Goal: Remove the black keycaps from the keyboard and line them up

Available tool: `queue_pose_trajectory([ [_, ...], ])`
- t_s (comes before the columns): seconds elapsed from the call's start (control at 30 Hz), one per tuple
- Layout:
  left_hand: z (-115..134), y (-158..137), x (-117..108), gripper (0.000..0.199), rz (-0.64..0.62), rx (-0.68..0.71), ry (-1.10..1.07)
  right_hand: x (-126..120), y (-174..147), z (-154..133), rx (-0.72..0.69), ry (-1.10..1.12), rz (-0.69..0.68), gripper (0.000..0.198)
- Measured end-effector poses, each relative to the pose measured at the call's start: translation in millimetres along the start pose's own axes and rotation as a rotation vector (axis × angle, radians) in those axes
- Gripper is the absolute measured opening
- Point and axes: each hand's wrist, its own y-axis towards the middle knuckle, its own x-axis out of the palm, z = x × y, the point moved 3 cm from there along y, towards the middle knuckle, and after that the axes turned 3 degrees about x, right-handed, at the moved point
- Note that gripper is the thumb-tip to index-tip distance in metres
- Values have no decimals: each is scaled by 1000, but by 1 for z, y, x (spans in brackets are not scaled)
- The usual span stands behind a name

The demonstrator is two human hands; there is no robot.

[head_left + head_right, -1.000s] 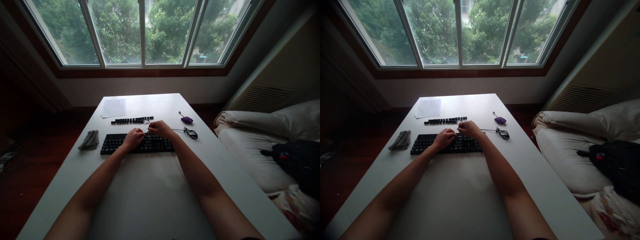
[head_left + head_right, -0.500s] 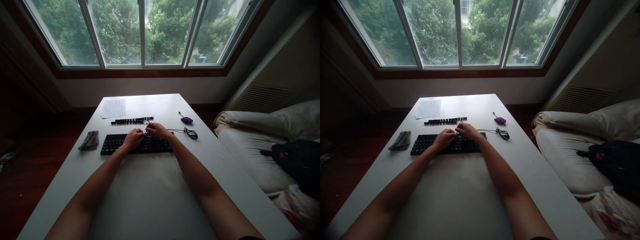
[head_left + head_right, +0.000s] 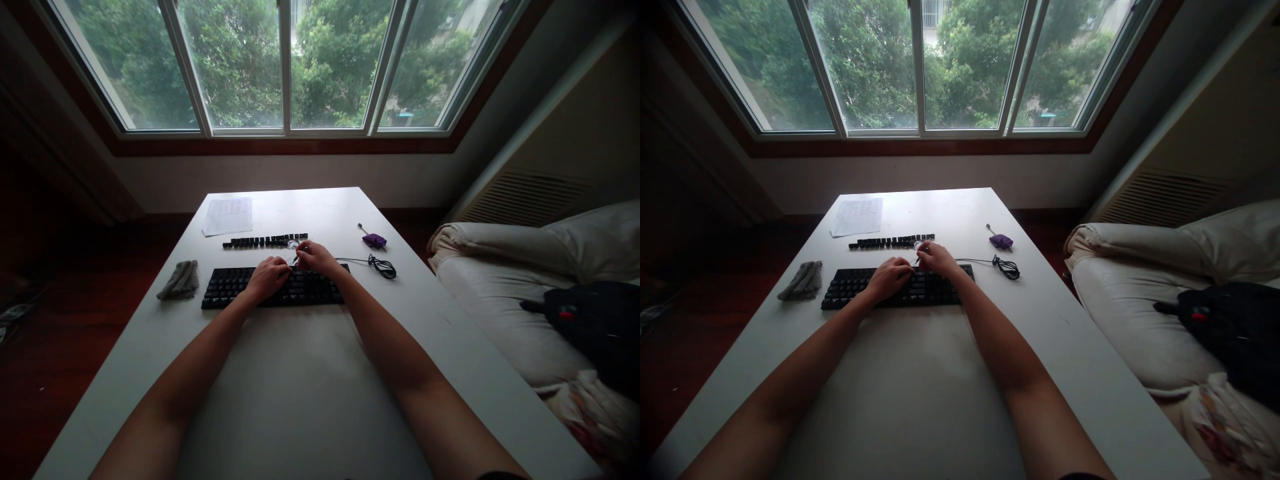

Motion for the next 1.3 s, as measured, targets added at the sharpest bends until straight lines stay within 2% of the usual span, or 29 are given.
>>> queue_pose_trajectory([
  [0.17, 1, 0, -1, 21, -1, -1, -8, -3, -1, -3, 25, 1, 12, 32],
  [0.4, 2, 1, -2, 22, -2, -3, 7, -6, -5, -10, 2, -119, 63, 48],
  [0.63, 3, 1, -2, 22, -5, -4, 7, -5, -7, -11, -11, -193, 33, 46],
  [0.83, 2, 1, -2, 22, -8, -4, 2, -3, -4, -7, 2, -161, 13, 47],
  [1.03, 2, 1, -3, 22, -7, -4, 7, 0, 3, 6, 80, -56, -9, 46],
  [1.17, 3, 0, -3, 22, -8, 1, 10, 1, 1, 4, 39, -6, -58, 41],
  [1.3, 2, 0, -2, 22, -11, -4, 9, 0, -4, -4, -4, -47, -84, 40],
])
